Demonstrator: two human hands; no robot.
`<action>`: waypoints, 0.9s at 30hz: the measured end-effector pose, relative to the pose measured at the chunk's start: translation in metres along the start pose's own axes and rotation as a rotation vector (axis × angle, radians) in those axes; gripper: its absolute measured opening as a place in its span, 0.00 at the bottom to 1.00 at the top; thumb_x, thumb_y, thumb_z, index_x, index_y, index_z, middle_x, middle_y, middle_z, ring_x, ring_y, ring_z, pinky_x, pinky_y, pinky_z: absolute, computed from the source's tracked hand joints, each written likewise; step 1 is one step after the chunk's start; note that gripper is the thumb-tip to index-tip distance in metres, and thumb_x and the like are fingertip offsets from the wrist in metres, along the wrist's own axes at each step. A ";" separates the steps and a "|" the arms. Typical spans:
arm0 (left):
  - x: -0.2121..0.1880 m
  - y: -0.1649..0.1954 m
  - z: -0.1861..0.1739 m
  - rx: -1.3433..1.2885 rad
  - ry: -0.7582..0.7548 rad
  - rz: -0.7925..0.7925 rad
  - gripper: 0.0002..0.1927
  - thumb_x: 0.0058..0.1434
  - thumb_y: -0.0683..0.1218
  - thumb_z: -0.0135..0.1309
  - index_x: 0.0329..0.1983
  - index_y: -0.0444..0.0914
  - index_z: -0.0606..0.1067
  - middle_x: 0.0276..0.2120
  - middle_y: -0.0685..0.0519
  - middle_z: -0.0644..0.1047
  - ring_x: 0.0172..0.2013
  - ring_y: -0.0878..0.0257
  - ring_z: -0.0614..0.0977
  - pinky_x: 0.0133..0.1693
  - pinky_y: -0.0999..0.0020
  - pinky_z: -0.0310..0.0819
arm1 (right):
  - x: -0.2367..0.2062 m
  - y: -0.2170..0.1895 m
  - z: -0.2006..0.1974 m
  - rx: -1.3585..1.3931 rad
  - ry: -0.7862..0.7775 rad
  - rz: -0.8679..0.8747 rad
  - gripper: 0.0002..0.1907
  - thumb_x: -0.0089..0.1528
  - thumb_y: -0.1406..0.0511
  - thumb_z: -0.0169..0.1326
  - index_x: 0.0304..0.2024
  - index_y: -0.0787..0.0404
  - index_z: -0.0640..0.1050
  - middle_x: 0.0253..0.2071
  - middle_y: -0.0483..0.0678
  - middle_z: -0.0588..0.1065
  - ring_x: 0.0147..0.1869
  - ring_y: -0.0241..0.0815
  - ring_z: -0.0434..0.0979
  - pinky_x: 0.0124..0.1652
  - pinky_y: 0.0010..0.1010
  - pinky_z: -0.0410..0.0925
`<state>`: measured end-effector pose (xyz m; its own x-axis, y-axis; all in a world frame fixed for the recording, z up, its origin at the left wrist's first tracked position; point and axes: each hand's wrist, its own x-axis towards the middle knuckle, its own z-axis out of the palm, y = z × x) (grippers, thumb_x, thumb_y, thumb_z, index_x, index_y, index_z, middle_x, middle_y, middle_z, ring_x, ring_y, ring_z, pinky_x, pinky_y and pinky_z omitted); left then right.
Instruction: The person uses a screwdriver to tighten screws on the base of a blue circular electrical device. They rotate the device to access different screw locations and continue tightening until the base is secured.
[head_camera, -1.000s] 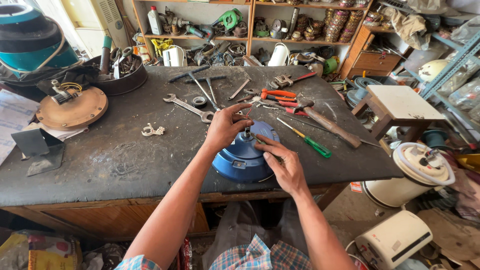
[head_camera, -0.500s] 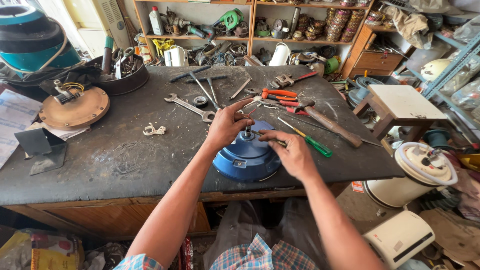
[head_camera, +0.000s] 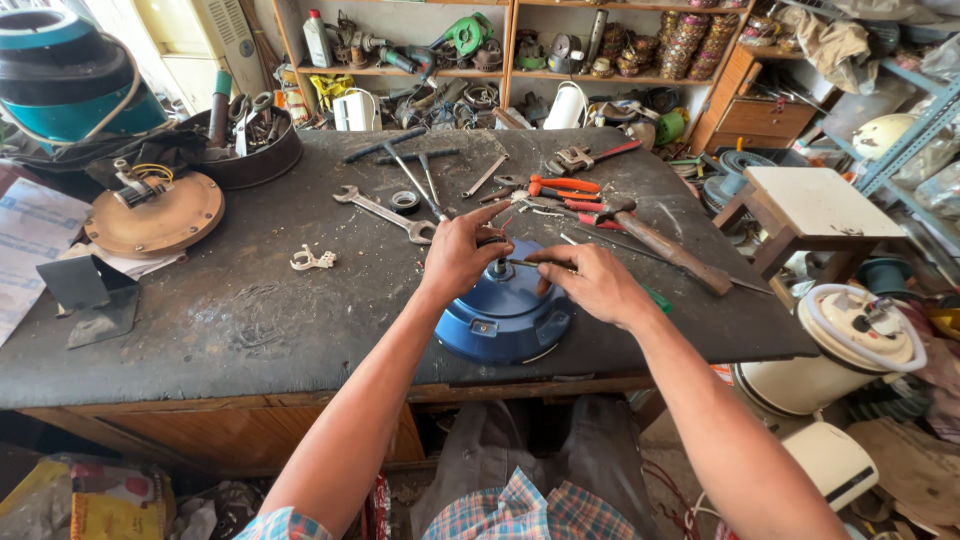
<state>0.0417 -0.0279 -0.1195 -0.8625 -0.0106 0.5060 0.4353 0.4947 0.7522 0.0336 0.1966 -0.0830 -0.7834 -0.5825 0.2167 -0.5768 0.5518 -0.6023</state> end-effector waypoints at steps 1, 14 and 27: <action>0.001 0.000 0.000 0.000 0.000 0.006 0.34 0.54 0.41 0.64 0.67 0.44 0.72 0.36 0.48 0.86 0.39 0.61 0.89 0.44 0.67 0.79 | 0.003 0.004 -0.001 -0.047 0.015 -0.066 0.15 0.64 0.61 0.56 0.52 0.53 0.84 0.31 0.42 0.85 0.36 0.35 0.81 0.41 0.32 0.70; 0.001 -0.004 -0.002 -0.055 -0.004 -0.011 0.37 0.55 0.42 0.64 0.70 0.45 0.69 0.38 0.45 0.86 0.45 0.61 0.88 0.46 0.67 0.78 | 0.042 0.023 -0.031 -0.514 -0.063 -0.421 0.17 0.57 0.61 0.61 0.49 0.39 0.85 0.36 0.42 0.81 0.46 0.46 0.77 0.48 0.40 0.70; 0.003 -0.009 -0.003 -0.122 -0.039 -0.051 0.35 0.55 0.41 0.64 0.68 0.44 0.71 0.37 0.46 0.86 0.40 0.65 0.88 0.44 0.69 0.79 | 0.036 0.019 -0.004 -0.470 0.185 -0.480 0.15 0.50 0.67 0.65 0.40 0.49 0.86 0.36 0.41 0.77 0.45 0.45 0.78 0.49 0.39 0.70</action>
<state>0.0362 -0.0352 -0.1235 -0.8926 0.0022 0.4508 0.4169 0.3845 0.8236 -0.0063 0.1879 -0.0836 -0.4189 -0.7387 0.5281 -0.8757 0.4824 -0.0200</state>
